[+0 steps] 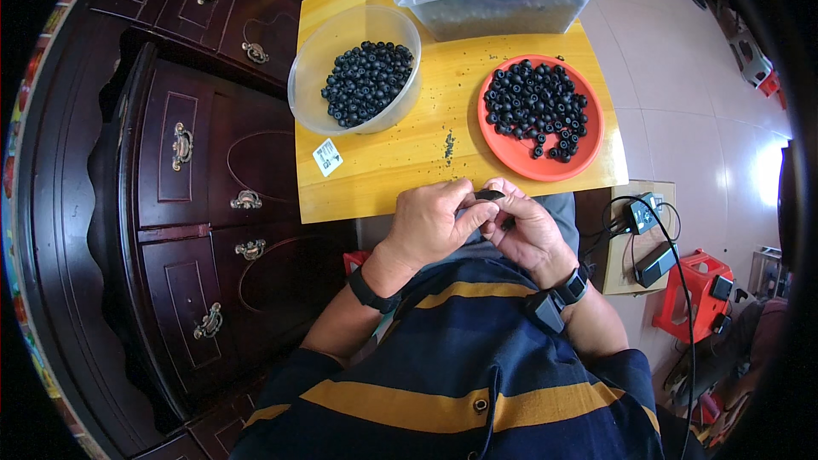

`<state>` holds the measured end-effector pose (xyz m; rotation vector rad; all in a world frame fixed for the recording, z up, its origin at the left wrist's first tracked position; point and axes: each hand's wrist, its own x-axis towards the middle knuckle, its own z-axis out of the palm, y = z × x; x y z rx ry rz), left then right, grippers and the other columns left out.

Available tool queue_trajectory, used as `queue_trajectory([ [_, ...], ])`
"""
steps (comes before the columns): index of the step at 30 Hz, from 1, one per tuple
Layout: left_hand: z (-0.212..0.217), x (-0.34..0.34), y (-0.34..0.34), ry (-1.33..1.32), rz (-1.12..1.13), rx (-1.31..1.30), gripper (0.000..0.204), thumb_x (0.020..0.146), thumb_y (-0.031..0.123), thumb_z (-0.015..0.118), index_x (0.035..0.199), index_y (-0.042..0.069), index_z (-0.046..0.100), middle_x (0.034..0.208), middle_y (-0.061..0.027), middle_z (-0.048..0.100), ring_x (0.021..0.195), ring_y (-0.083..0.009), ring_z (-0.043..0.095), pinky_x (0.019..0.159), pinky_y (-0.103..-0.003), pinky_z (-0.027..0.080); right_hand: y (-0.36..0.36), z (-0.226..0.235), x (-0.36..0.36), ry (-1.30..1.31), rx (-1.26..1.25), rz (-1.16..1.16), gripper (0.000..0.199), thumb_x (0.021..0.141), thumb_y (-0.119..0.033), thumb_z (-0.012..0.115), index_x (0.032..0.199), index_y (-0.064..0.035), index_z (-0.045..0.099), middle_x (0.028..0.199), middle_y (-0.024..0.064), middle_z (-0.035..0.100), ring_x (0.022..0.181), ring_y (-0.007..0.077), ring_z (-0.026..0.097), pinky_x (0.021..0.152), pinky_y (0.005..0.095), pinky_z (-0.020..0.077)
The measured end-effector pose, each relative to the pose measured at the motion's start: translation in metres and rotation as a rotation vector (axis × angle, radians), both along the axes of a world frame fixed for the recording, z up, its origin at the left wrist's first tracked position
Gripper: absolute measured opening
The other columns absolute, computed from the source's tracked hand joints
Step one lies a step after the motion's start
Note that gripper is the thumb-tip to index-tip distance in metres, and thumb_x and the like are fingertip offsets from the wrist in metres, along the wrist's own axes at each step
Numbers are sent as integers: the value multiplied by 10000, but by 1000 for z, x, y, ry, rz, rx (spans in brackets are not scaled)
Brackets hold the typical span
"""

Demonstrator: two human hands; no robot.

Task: The person is sorting and inspecting small dark berries (likely blueberries) on a table, moving them between containers.

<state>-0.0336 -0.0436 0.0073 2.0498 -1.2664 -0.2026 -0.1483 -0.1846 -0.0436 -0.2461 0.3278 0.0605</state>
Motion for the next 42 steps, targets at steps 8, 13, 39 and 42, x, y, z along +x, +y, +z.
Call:
queue_trajectory([
  [8,12,1,-1,164,36,-80,241,857,222,798,917,44,647,666,-59,632,534,-161,584,519,-308,468,3,3,1,57,128,-11,97,983,-147,643,1058,-85,635,940,-9,644,812,94,627,727,253,533],
  [13,10,-1,-2,191,4,-66,236,824,158,779,1008,67,663,732,-76,688,615,-264,672,565,-368,525,6,-7,1,85,163,14,140,983,-159,647,1098,-81,638,960,7,657,827,111,640,752,268,555],
  [39,-5,-37,-4,98,-72,1,255,799,91,727,1046,86,663,701,-59,665,634,-275,674,575,-399,524,4,2,4,-70,204,-6,607,1053,-489,415,1412,-1,457,1423,244,518,1315,358,505,1134,503,398],
  [42,-2,-35,-4,255,11,-77,237,815,50,712,1047,69,666,693,-60,645,601,-235,657,575,-361,519,6,3,3,-80,182,-9,553,1067,-445,406,1389,-1,480,1401,227,537,1285,337,533,1113,493,419],
])
